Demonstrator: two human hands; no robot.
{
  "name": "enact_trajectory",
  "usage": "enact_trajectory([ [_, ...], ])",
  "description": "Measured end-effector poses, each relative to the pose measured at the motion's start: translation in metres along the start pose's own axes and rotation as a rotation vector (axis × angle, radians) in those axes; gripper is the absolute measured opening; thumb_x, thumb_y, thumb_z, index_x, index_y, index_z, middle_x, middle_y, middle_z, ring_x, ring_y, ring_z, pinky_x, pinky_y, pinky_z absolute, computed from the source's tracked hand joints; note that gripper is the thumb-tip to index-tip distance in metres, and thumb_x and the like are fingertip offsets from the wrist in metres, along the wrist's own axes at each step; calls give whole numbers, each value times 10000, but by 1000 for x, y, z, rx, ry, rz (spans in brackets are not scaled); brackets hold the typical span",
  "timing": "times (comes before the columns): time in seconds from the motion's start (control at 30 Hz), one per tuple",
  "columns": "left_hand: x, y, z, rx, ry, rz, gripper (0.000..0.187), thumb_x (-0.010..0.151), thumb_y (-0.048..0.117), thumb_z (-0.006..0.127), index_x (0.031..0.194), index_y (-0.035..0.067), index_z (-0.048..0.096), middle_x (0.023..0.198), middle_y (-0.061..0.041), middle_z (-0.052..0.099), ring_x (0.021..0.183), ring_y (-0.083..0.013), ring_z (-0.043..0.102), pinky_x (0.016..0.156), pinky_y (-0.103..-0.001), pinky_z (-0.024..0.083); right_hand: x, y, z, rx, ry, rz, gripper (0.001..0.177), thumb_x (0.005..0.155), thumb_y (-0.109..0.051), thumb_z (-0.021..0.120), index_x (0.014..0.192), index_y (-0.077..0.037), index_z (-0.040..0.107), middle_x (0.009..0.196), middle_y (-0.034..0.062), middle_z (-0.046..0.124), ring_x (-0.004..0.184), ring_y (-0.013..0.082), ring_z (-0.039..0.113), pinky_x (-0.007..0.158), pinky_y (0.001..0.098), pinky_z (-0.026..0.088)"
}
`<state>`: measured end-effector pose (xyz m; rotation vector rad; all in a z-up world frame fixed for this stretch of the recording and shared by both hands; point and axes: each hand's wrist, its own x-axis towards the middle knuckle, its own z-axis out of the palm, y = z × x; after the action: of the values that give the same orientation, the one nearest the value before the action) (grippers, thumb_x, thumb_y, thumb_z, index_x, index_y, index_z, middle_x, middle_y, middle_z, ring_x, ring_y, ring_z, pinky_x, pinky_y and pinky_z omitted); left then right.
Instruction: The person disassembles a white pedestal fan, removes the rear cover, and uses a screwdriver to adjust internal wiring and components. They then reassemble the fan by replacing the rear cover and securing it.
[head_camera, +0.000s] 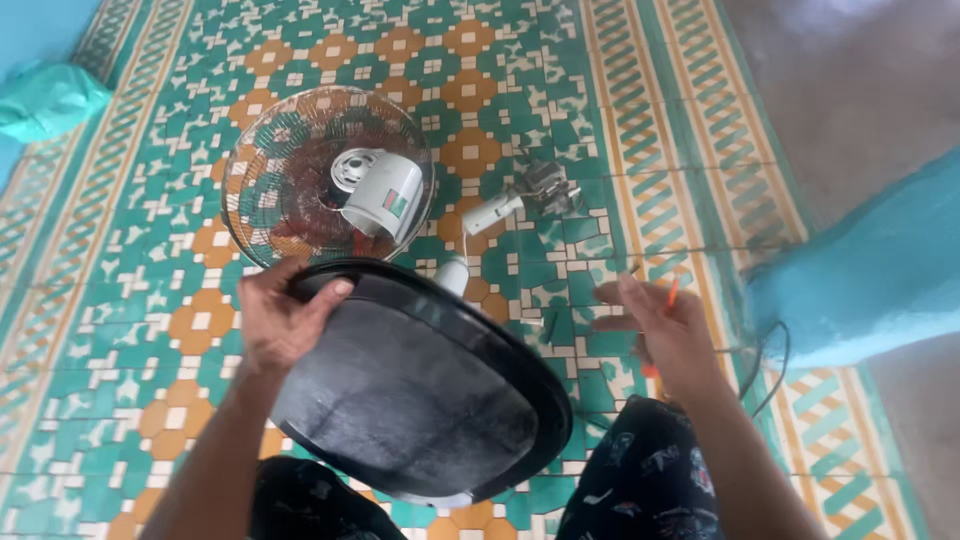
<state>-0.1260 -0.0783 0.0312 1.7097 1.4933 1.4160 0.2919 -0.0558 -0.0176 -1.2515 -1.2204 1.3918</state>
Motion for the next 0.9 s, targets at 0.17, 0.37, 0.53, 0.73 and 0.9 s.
enact_trajectory([
  [0.17,-7,-45,-24,140,38,-12,244,891,208,807,900,-28,744,717,-19,679,629,-82,568,555,-251,450,3,35,14,-206,8,343,457,965,-391,651,1121,16,785,987,179,808,859,229,757,490,288,383],
  [0.37,-1,-65,-66,192,201,269,489,1120,283,702,830,-74,534,781,-35,532,737,-116,469,653,-286,375,1,78,13,-277,-12,386,456,953,-382,659,1186,3,734,996,124,795,868,166,788,475,234,443],
  [0.53,11,-38,-69,217,119,191,539,1088,425,676,793,-25,638,647,-10,555,615,-86,485,558,-266,365,11,103,-8,-198,30,382,395,944,-307,668,1127,34,745,990,123,776,834,190,793,463,292,409],
  [0.73,1,-15,-9,419,-13,191,469,883,452,896,917,9,747,735,-56,695,649,-113,629,599,-301,514,29,170,34,-600,-146,509,313,927,-224,665,953,72,762,770,195,788,739,281,801,599,352,571],
  [0.9,2,-25,14,476,-48,119,444,859,430,916,797,42,711,686,-48,706,575,-121,650,533,-289,513,28,259,53,-954,-330,443,357,797,-306,806,858,41,748,804,212,741,784,327,768,709,434,572],
])
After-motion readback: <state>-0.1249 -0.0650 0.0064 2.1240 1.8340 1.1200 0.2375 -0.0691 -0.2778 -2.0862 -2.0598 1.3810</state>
